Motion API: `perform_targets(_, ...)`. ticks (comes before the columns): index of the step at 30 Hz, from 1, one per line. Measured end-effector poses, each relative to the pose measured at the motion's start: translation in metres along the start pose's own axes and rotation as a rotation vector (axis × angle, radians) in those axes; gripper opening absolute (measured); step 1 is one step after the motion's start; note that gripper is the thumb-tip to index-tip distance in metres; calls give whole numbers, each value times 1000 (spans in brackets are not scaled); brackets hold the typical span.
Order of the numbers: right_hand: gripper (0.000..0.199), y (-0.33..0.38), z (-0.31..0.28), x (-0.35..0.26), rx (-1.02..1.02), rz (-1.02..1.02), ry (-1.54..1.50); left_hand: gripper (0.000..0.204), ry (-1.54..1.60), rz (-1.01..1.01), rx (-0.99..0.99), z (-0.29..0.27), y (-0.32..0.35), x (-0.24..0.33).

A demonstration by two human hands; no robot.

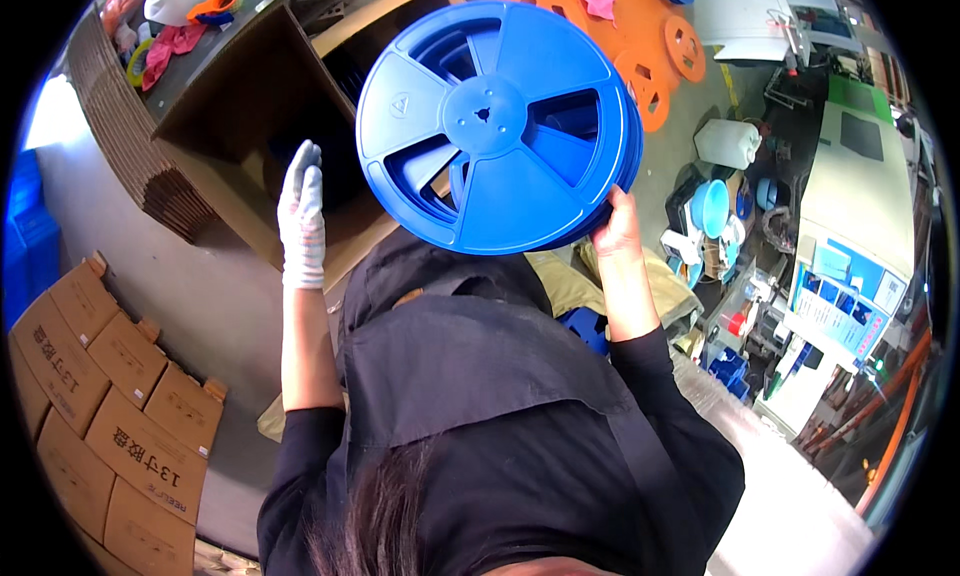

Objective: The person stacks blue plastic spools into a cardboard box. They pick up spools from a pile, separate them, and place them into the box one by one or in small groups. The person wears white gloves and works in a cluttered storage area.

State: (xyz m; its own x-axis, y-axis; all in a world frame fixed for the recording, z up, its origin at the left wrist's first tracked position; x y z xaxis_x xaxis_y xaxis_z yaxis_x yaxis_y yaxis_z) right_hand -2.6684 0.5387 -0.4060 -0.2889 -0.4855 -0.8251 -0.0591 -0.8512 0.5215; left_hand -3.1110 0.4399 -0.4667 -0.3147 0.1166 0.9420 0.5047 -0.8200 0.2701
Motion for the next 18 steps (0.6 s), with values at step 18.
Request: perform_targets(18, 51, 41, 21, 5, -121, 29, -24, 100, -1143, 831, -710, 172, 52, 118)
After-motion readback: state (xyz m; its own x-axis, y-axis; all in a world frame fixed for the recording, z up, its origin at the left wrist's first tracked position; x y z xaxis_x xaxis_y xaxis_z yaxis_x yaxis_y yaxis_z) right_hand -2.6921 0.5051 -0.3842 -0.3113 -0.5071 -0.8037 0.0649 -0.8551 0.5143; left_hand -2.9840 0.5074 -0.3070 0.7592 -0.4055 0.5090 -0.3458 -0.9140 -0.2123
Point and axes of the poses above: each hand's wrist, its own y-axis away from the middle knuckle, its own z-axis out of the palm, x = y × z, the point moved 10 cm from there along -y, towards the middle knuckle, and after that the axes turned 3 degrees about x, right-handed, at the moved point
